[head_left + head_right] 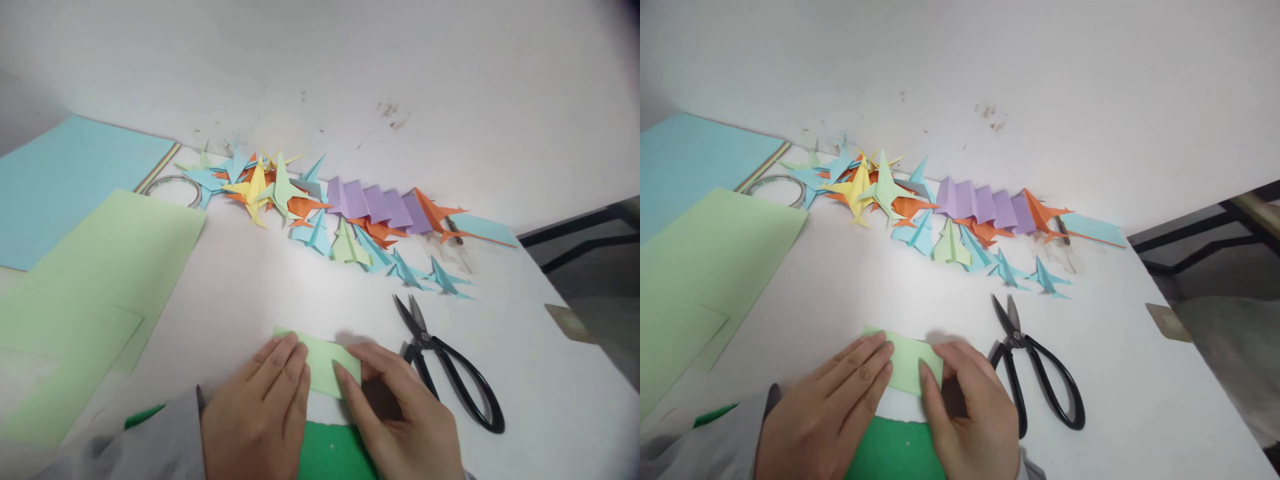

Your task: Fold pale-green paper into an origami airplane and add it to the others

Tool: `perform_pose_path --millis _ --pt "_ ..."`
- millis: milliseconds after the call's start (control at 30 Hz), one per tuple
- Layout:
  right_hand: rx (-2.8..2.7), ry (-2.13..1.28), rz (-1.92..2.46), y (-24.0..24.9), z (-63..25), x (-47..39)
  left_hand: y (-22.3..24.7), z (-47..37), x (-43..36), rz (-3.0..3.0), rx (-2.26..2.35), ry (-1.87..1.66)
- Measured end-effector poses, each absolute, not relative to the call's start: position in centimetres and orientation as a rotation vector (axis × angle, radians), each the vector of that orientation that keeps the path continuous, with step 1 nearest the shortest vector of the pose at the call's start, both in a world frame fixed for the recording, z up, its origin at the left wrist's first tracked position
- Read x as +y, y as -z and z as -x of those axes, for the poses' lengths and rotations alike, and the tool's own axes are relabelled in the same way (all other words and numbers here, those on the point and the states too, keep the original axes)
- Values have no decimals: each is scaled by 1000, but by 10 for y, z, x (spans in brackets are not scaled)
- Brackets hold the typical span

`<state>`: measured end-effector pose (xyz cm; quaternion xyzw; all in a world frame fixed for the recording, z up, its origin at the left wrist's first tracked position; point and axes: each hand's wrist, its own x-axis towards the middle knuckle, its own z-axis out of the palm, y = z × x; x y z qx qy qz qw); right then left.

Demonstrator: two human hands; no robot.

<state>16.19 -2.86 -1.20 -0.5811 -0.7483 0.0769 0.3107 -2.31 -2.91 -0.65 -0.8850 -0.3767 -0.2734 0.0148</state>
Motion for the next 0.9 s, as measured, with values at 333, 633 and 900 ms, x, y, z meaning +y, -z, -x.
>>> perform_pose_path --millis 333,633,900 --pt "-1975 -196 1502 10 -160 -27 9 22 -31 2747 -1248 899" --pt "-1963 -181 1483 9 -158 -26 9 24 -30 2762 -1216 855" --pt "-1972 -158 1424 8 -157 -27 8 24 -30 2740 -1162 817"
